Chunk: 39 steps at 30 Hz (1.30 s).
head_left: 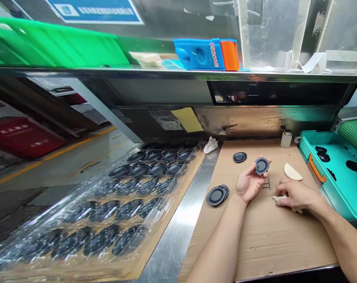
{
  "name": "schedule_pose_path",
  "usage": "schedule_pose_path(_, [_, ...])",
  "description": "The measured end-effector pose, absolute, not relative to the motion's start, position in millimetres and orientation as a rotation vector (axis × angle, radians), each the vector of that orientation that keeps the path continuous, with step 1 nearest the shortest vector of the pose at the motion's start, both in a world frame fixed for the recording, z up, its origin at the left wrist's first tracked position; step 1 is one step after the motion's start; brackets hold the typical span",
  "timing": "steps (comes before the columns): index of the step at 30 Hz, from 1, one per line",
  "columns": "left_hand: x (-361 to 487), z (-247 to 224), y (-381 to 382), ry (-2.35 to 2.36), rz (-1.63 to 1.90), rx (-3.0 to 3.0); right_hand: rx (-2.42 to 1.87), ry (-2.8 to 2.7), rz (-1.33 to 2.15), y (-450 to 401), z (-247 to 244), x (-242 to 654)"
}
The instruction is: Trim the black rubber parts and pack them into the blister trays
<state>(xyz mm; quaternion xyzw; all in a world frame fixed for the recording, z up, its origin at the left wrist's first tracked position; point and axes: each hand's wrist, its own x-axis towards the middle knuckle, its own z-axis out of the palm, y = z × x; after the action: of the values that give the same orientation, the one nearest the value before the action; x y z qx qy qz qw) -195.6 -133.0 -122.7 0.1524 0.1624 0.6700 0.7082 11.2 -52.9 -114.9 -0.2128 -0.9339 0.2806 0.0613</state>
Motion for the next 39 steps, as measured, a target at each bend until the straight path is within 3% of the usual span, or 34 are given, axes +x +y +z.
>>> schedule_pose_path(4, [-192.1, -127.5, -129.7, 0.465, 1.492, 0.396, -0.752, -2.554, 0.746, -56.5, -113.3, 2.5])
schedule_pose_path(7, [-179.4, -137.7, -123.3, 0.795, 1.453, 0.501, -0.905, -2.245, 0.756, -56.7, -102.4, -0.6])
schedule_pose_path(12, [-159.7, -150.2, -121.0, 1.154, 1.361, 0.773, -0.876, -2.199, 0.635, -58.9, -93.6, 1.9])
schedule_pose_path(18, [-168.7, -147.3, -120.0, 1.082, 1.397, 0.731, -1.058, -1.932, 0.451, -9.2, -102.0, -14.1])
schedule_pose_path(26, [-177.3, -154.5, -114.4, 0.753, 1.588, 0.34, -1.447, -2.298, -0.009, 121.9, -47.6, -52.2])
schedule_pose_path(39, [-183.3, -147.6, -112.4, 0.427, 1.472, 0.206, -1.369, -2.619, -0.08, 170.5, -33.4, -55.3])
